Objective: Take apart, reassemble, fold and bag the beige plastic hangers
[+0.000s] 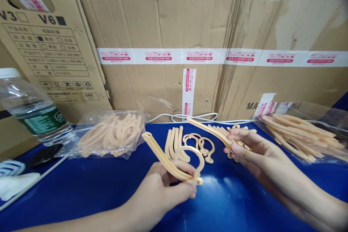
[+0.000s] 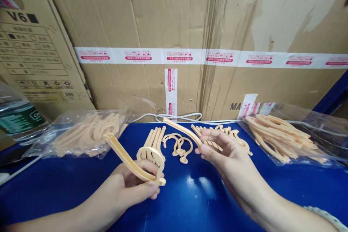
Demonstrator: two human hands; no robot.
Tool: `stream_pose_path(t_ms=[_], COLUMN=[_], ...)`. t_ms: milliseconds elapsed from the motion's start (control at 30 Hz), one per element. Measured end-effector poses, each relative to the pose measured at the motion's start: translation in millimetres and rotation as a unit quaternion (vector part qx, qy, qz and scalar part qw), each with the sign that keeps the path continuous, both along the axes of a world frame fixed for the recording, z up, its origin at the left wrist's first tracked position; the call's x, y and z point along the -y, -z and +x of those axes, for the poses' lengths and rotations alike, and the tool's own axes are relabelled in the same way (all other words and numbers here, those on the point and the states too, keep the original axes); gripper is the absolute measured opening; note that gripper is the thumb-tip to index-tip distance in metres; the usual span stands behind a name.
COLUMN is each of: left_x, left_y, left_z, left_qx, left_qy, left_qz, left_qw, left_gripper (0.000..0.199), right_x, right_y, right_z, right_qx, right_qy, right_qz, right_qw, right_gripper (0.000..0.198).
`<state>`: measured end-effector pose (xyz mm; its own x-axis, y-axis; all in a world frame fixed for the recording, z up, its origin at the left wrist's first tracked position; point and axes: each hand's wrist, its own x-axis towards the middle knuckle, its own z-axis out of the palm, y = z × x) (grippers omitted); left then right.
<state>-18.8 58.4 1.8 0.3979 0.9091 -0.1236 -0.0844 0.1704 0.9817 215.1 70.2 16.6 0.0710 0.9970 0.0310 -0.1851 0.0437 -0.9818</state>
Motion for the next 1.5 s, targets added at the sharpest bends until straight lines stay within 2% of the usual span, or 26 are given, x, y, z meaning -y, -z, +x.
stream_pose_path(t_ms=[100,200,267,400,567,800,1100,1333,1500], left_x=[-0.5,-1.1,-1.8,-2.7,0.6,5.0,8.5,10.1,12.5], left_y=[1.5,1.7,0.1,-6.8,-12.2,-11.9,-9.0,-5.8,-5.2], left_z=[-0.2,-1.1,-1.7,-1.1,1.4,1.5,0.3,0.2,0.5], left_qx=[-0.006,-0.021,-0.029,-0.037,-0.049,-0.050,-0.023,-0.029,-0.037], left_qy=[0.000,0.001,0.007,0.031,0.060,0.042,0.033,-0.002,-0.002], left_qz=[-0.004,0.005,0.028,0.059,0.035,0.005,0.042,-0.010,0.009], left_qw=[1.000,1.000,0.999,0.997,0.996,0.998,0.998,1.000,0.999], left_gripper=[0.014,0.013,0.012,0.008,0.009,0.013,0.011,0.016,0.016], right_x=[5.7,12.5,16.6,20.7,21.1,24.2,31.0,36.7,39.9], right_y=[1.4,4.7,7.1,12.8,15.1,7.5,2.7,11.0,12.3], right_z=[-6.7,-13.3,-17.7,-25.1,-30.4,-32.0,-30.3,-30.9,-38.1], right_qx=[-0.072,-0.108,-0.102,-0.037,0.023,0.028,0.079,0.089,0.100], right_qy=[-0.067,-0.133,-0.158,-0.187,-0.228,-0.267,-0.256,-0.222,-0.196], right_qz=[-0.069,-0.102,-0.093,-0.047,0.006,0.027,0.058,0.049,0.028], right_qw=[0.993,0.980,0.978,0.981,0.973,0.963,0.962,0.970,0.975], right_gripper=[0.048,0.033,0.025,0.023,0.021,0.021,0.012,0.015,0.020])
